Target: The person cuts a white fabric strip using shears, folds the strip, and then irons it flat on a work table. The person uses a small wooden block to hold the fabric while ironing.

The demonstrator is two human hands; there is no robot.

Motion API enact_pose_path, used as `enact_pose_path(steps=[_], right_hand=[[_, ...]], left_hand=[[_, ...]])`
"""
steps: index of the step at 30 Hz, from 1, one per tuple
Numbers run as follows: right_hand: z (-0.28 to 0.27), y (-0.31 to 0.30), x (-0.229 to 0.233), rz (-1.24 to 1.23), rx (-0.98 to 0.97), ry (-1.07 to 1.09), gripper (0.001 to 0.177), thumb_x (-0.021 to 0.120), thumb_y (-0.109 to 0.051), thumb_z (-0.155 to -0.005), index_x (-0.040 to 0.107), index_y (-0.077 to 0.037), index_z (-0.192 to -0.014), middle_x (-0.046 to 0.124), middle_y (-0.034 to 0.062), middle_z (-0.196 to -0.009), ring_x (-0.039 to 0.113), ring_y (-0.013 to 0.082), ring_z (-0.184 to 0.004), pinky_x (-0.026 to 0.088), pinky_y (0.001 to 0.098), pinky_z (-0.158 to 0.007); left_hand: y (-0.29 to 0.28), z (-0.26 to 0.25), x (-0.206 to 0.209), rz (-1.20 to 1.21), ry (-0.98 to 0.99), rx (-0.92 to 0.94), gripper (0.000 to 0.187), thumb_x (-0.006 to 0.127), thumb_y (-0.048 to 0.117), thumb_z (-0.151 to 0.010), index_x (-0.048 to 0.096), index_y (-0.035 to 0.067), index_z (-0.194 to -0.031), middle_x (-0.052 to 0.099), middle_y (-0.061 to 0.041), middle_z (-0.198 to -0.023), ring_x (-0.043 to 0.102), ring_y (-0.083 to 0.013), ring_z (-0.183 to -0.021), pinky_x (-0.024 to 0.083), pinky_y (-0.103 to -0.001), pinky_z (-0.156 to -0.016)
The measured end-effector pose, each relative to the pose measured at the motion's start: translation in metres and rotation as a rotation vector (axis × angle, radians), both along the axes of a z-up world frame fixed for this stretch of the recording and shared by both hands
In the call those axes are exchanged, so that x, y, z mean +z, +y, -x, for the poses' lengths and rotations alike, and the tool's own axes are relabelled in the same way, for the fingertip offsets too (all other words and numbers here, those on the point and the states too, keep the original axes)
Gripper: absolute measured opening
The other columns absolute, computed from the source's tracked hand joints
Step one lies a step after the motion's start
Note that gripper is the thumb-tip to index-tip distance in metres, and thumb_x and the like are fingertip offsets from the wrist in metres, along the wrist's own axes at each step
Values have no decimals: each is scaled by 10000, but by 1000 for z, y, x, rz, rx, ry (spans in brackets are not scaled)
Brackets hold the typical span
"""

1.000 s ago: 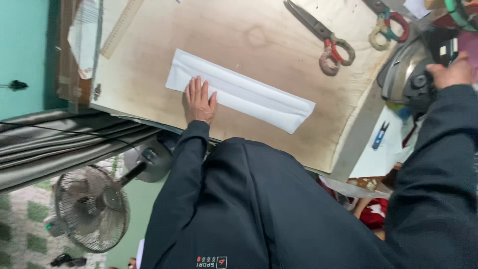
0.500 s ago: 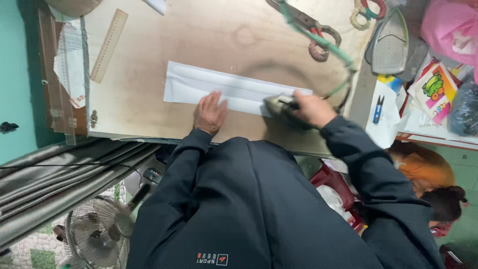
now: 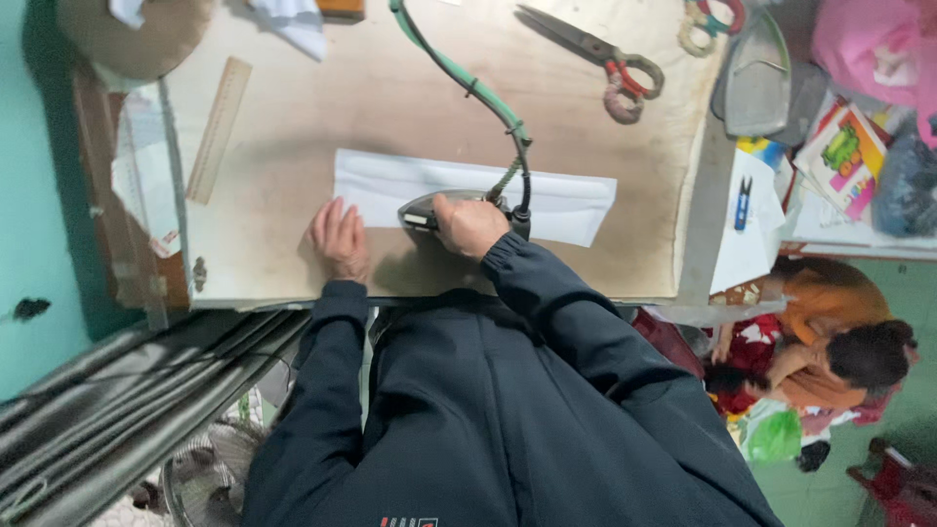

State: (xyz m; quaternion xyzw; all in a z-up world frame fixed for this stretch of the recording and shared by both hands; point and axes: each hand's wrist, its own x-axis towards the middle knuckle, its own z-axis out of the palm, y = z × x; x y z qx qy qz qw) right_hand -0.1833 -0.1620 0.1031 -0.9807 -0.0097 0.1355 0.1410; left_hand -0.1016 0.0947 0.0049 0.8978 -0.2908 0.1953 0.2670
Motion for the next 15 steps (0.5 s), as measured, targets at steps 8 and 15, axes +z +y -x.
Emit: enact_pose_path(steps=[8, 15], right_hand=[[107, -140, 0, -35, 67, 118, 583, 763, -334, -766, 471, -193, -1251, 709, 71, -788, 737, 309, -815, 601, 476, -682], [139, -214, 41, 0, -41, 483, 425, 682, -438, -851, 497, -169, -1123, 719, 127, -872, 728, 354, -896, 603, 515, -772]], left_hand=[[-11, 3, 22, -112, -79, 46, 193, 633, 248, -1030, 728, 100, -1110, 670, -89, -1288, 598, -300, -1203, 437, -453, -939], [-19, 3, 33, -117, -70, 58, 193, 626, 268, -1022, 723, 119, -1095, 678, -85, -1264, 611, -303, -1180, 441, -461, -935]])
